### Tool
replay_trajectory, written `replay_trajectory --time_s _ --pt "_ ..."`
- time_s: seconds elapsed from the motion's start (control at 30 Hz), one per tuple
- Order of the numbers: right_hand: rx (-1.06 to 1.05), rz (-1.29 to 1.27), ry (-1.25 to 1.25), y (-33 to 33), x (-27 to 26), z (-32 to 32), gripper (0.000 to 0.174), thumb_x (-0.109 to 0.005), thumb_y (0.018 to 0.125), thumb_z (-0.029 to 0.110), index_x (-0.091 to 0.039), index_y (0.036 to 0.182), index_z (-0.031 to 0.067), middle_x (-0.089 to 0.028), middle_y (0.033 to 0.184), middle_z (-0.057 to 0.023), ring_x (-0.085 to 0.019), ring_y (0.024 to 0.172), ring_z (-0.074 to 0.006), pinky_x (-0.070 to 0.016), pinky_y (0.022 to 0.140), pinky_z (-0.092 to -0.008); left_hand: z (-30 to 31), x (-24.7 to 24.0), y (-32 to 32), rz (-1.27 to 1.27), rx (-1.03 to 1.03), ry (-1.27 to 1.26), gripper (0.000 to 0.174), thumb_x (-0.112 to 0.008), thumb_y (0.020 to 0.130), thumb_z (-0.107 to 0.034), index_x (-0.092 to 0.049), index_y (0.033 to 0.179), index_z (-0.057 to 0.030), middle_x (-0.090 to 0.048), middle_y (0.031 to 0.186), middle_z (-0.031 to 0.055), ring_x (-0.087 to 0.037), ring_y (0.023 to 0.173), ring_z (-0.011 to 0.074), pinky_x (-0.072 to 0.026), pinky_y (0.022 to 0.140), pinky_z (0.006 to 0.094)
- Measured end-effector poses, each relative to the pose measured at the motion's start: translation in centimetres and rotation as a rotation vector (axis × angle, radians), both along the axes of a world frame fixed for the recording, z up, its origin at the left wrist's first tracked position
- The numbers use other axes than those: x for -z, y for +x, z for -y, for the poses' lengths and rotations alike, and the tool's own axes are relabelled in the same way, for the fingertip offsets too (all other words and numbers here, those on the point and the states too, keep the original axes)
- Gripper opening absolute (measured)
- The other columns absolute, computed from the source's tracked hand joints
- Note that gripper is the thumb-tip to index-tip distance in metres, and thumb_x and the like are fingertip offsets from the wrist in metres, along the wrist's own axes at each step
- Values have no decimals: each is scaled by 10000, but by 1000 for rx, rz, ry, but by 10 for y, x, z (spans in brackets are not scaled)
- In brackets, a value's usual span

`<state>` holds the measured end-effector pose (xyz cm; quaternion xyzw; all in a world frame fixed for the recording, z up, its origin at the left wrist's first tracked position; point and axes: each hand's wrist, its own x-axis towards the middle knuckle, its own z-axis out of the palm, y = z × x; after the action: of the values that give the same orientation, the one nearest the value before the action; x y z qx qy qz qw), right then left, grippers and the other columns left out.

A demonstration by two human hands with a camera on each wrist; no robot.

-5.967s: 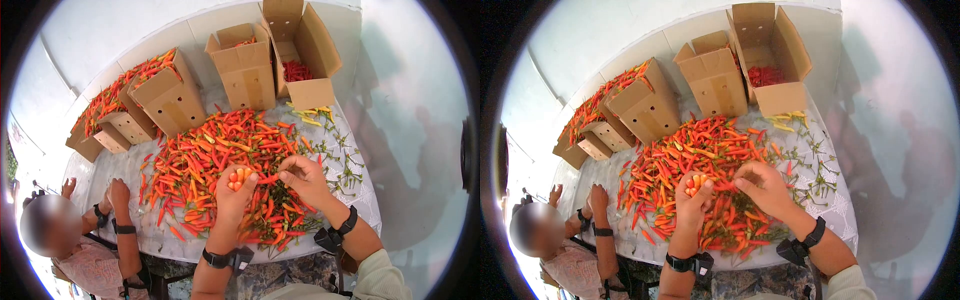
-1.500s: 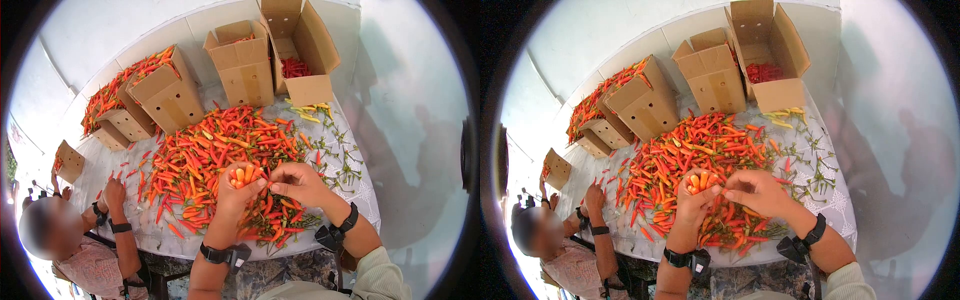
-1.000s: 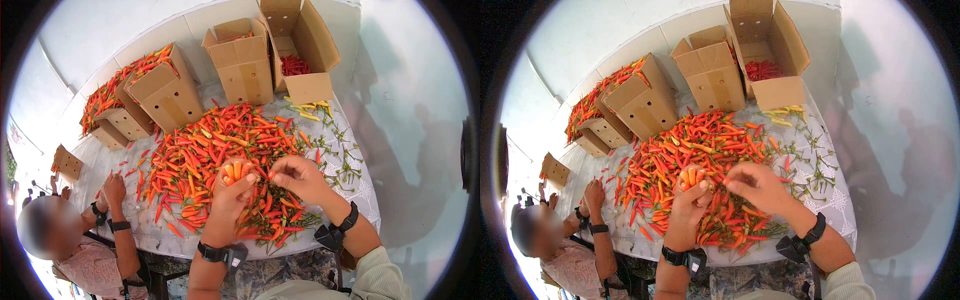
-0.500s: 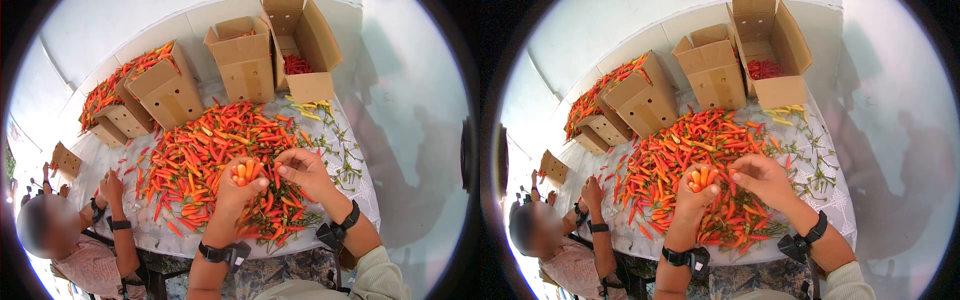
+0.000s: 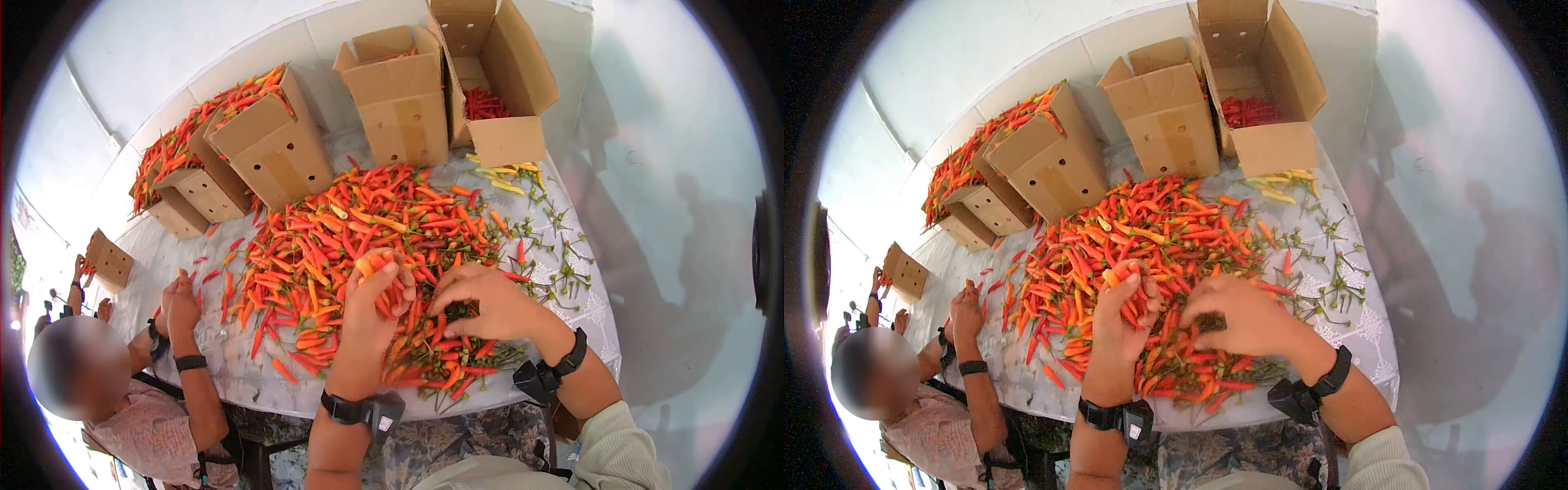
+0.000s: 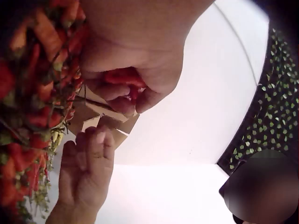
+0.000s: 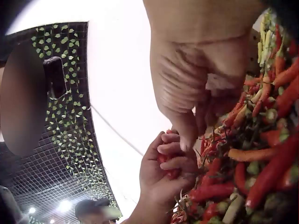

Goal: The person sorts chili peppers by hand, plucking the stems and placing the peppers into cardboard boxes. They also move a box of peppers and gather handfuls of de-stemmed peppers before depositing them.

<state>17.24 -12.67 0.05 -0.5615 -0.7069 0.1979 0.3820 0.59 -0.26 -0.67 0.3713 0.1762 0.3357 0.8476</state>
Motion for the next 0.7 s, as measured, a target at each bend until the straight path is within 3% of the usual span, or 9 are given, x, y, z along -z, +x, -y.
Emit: replay_trajectory --time_s 0.03,0.07,0.27,0.37,0.4,0.5,0.53,0.63,0.7 --pt "-48 98 15 -1 3 0 274 -791 669 105 -695 927 103 -599 1034 -76 -562 994 -260 -456 848 -356 -2 0 0 29 -20 -54 166 -581 881 -130 -556 1037 -78 -603 785 52 -588 646 155 -385 413 196" --pt "-53 42 -70 -4 1 0 302 -777 654 84 -695 943 109 -575 1106 -98 -520 1064 -302 -422 910 -390 -3 0 0 45 -24 -83 185 -561 891 -124 -548 1069 -75 -604 823 55 -598 686 163 -407 419 199" --pt "19 136 60 -3 9 -3 258 -746 697 95 -661 940 89 -593 1038 -104 -534 1047 -305 -435 892 -399 -10 4 -4 130 25 -153 217 -544 915 -147 -525 1112 -56 -541 870 38 -526 674 129 -431 439 195" --pt "105 0 112 -5 9 -8 258 -730 736 116 -638 974 86 -599 1034 -105 -538 1055 -316 -435 899 -409 -14 9 -5 280 78 -245 235 -538 939 -190 -518 1127 -51 -511 864 41 -479 650 118 -422 437 192" --pt "143 -13 229 -2 16 -11 207 -681 825 114 -628 1019 62 -625 1031 -97 -584 990 -287 -457 869 -377 -16 9 -6 312 68 -296 250 -534 943 -209 -515 1134 -48 -522 892 51 -503 703 132 -454 480 206" --pt "296 -663 108 3 18 -13 206 -612 911 177 -598 1086 68 -634 1020 -77 -607 953 -233 -480 846 -345 -20 7 -7 415 40 -449 301 -524 958 -267 -505 1154 -39 -556 974 80 -576 863 171 -551 606 249" --pt "293 -784 158 5 15 -13 259 -567 950 262 -575 1130 76 -635 994 -52 -621 880 -176 -496 798 -306 -26 15 -9 512 116 -460 360 -518 958 -303 -501 1185 -25 -575 1088 111 -586 1009 231 -570 768 337" --pt "393 -1366 -9 11 10 -13 284 -571 945 292 -575 1137 83 -635 956 -37 -619 824 -157 -493 739 -290 -22 14 -7 460 40 -424 406 -503 961 -334 -499 1215 -16 -566 1182 144 -561 1107 271 -538 862 397" --pt "379 -1407 -17 19 19 -15 315 -573 942 306 -557 1170 89 -622 916 -26 -611 780 -147 -481 677 -269 -20 12 -6 495 79 -425 443 -486 963 -365 -497 1225 -7 -545 1231 156 -527 1168 292 -495 926 437"
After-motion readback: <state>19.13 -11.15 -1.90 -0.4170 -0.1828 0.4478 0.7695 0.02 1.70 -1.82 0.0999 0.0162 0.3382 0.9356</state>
